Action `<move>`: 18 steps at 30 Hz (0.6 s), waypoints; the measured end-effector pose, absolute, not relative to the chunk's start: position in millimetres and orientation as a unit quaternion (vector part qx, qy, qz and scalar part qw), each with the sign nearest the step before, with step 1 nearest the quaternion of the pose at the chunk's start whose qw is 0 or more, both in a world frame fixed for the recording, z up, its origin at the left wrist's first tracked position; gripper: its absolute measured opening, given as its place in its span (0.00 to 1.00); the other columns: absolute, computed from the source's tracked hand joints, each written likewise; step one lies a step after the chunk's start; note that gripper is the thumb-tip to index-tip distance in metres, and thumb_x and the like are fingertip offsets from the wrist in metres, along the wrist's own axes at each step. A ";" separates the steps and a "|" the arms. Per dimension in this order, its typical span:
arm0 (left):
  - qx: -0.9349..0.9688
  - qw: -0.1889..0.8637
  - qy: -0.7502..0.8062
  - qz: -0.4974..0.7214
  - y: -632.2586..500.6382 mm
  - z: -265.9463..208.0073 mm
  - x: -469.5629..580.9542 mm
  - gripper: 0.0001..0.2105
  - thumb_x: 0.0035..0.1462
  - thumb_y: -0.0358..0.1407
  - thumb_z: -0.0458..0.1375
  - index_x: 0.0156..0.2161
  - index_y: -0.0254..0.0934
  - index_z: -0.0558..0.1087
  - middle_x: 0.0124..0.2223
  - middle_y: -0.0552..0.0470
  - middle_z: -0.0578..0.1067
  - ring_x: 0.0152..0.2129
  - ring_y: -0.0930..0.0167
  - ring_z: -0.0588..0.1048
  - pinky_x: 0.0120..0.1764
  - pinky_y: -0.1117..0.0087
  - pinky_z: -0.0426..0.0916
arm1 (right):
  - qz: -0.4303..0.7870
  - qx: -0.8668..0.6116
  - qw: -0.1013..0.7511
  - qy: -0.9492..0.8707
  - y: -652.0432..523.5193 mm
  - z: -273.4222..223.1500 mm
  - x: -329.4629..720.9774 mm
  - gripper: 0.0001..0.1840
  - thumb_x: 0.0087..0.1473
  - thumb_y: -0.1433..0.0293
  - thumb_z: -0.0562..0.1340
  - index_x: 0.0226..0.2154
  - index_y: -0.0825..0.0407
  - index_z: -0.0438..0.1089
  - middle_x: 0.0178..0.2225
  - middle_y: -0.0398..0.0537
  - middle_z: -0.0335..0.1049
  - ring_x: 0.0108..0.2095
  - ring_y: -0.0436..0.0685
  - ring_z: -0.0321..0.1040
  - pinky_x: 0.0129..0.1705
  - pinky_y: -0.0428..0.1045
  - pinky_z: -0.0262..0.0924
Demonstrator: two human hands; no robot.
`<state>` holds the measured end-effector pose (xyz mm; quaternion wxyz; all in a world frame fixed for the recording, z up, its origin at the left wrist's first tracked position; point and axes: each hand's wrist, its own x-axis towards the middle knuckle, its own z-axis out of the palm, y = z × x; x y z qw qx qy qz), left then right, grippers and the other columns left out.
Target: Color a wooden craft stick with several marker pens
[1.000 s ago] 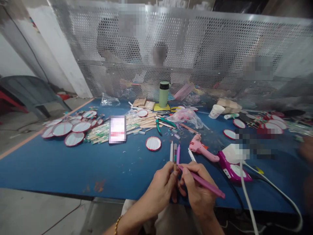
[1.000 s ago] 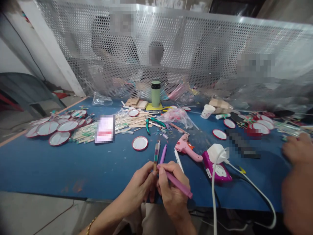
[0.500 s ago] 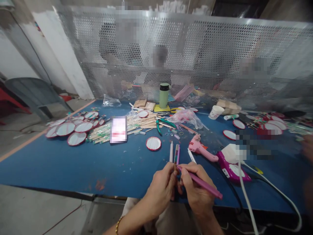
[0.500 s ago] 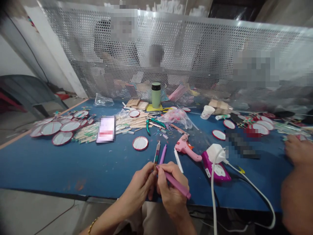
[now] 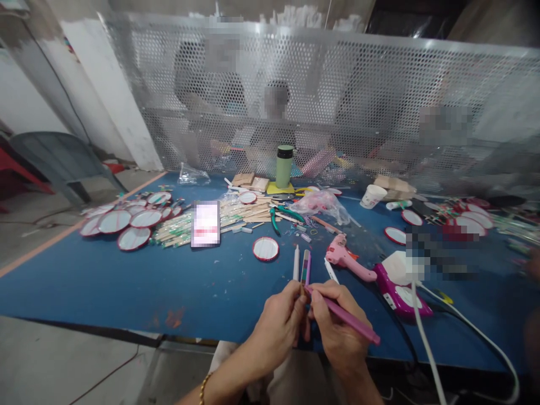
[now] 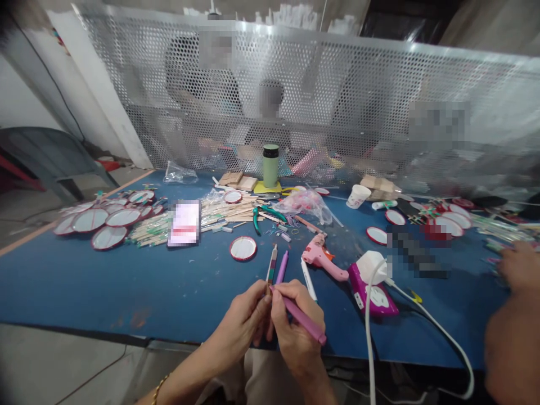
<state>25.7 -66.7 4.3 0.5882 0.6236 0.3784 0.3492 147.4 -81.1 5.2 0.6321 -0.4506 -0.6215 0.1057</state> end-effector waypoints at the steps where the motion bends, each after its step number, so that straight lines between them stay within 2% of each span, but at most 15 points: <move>1: 0.623 0.589 0.378 0.350 -66.7 4.2 25.8 0.17 0.68 0.50 0.44 0.34 0.40 0.60 0.20 0.60 0.65 0.15 0.77 0.61 0.21 0.78 0.57 | 0.105 -0.453 0.631 -0.621 -80.9 5.2 147.3 0.07 0.59 0.76 0.61 0.31 0.50 0.73 0.25 0.39 0.71 0.22 0.47 0.68 0.24 0.42 0.65; 7: 0.626 0.583 0.381 0.350 -66.4 3.8 26.9 0.16 0.68 0.48 0.44 0.33 0.41 0.60 0.20 0.60 0.65 0.15 0.77 0.61 0.22 0.77 0.57 | 0.109 -0.468 0.626 -0.615 -80.0 3.7 147.5 0.07 0.60 0.73 0.61 0.30 0.51 0.72 0.25 0.41 0.71 0.20 0.47 0.67 0.22 0.44 0.64; 18: 0.621 0.588 0.382 0.352 -66.6 5.2 26.6 0.16 0.68 0.48 0.44 0.33 0.40 0.60 0.20 0.60 0.65 0.15 0.77 0.61 0.22 0.77 0.57 | 0.105 -0.468 0.621 -0.620 -79.6 6.5 147.1 0.07 0.60 0.73 0.61 0.30 0.51 0.72 0.24 0.41 0.71 0.21 0.48 0.67 0.22 0.43 0.64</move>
